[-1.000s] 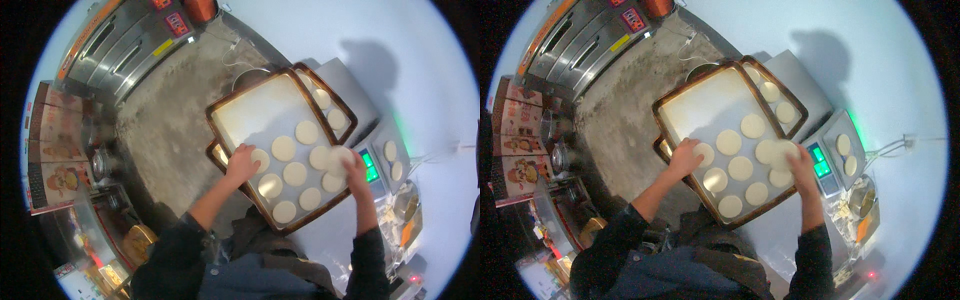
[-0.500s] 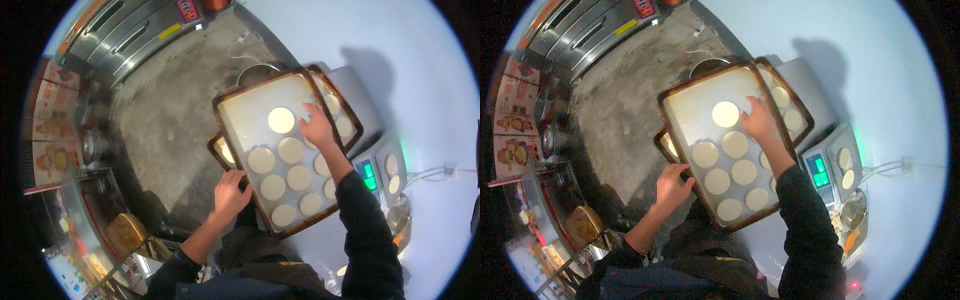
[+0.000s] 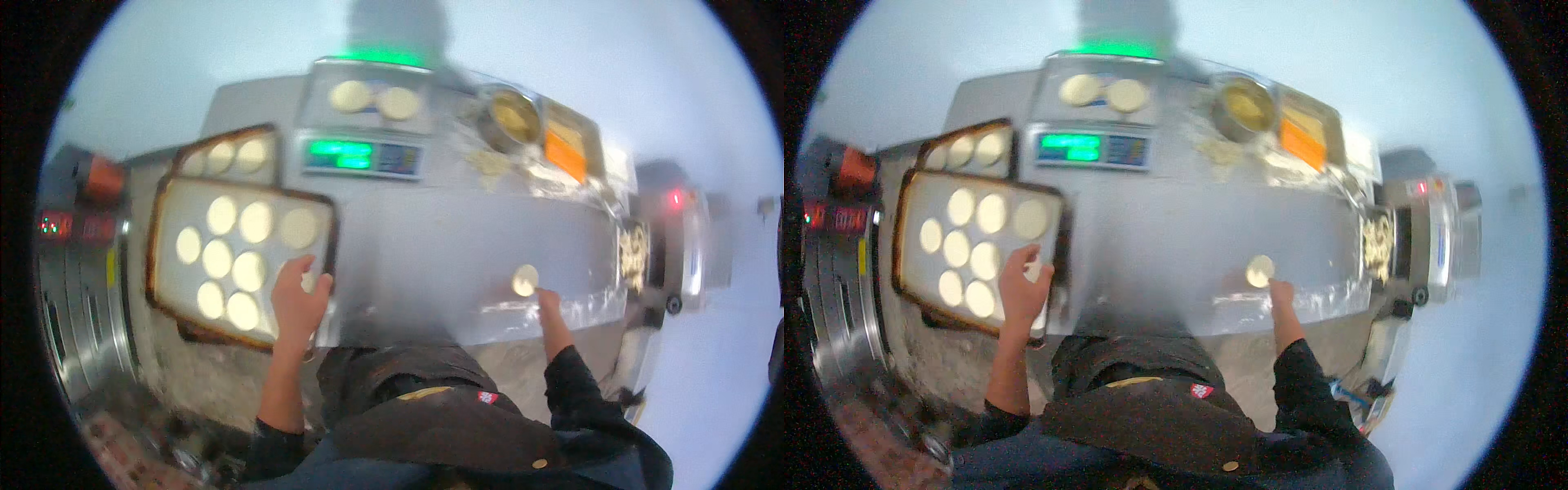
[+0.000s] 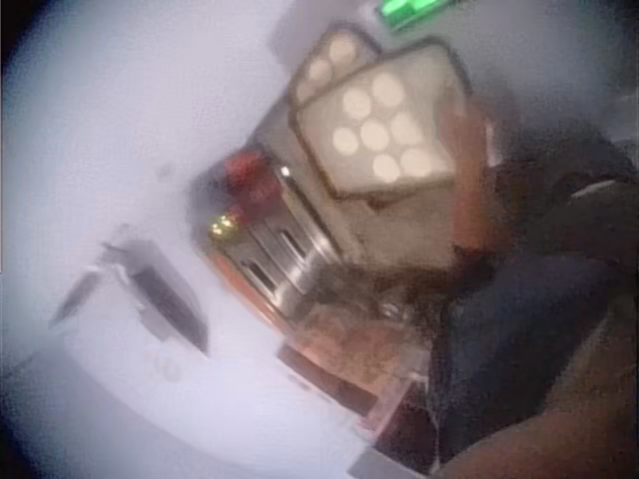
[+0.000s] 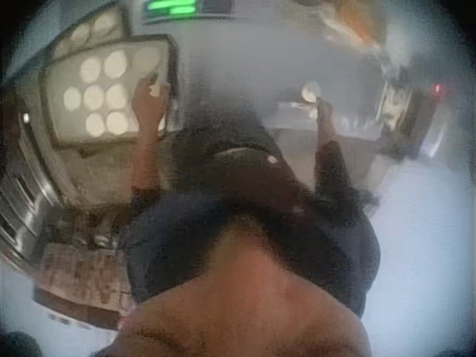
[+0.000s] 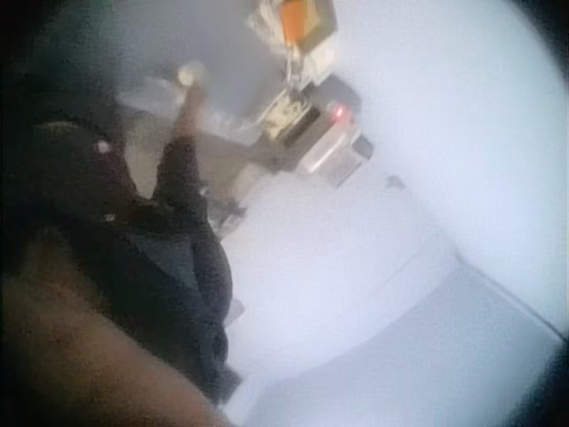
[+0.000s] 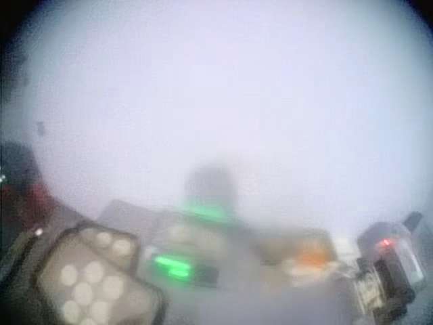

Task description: The person arranges round dough pieces on baking trays, weighs them, brushes oil onto each piece, and places the trays into a commercial oven. The person then retrieves a basket of baked pastries from a cooling rack.

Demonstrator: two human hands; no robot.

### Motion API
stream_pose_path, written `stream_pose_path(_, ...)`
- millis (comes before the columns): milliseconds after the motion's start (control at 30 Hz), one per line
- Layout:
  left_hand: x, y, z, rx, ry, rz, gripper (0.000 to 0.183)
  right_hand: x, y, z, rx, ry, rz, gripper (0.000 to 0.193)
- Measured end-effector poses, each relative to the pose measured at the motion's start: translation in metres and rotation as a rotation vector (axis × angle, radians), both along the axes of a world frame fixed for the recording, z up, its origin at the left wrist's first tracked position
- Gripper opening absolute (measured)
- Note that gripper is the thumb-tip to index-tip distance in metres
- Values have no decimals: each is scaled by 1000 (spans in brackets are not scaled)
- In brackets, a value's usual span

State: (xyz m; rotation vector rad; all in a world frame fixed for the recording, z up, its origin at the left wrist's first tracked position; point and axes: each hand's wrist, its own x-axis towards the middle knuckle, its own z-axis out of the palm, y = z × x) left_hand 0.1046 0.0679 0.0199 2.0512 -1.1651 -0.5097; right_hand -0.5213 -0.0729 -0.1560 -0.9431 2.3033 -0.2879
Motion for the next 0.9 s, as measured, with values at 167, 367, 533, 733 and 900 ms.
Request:
stream_pose_path(167,-168,-65,-34,237,85,-353,44,-45,46,-51,-48,-226,-1,33)
stream_pose_path(367,-280,-86,-55,458,79,-577,46,32,17,-21,-246,-653,-536,36)
stream_pose_path(533,-304,-83,-61,482,2,-601,47,39,1,13,-147,-692,-822,41)
stream_pose_path(733,-312,-79,-71,553,-22,-581,46,37,-1,4,-81,-617,-738,52)
stream_pose_path(900,-323,-76,-99,565,-20,-591,44,43,-3,6,-164,-685,-797,55)
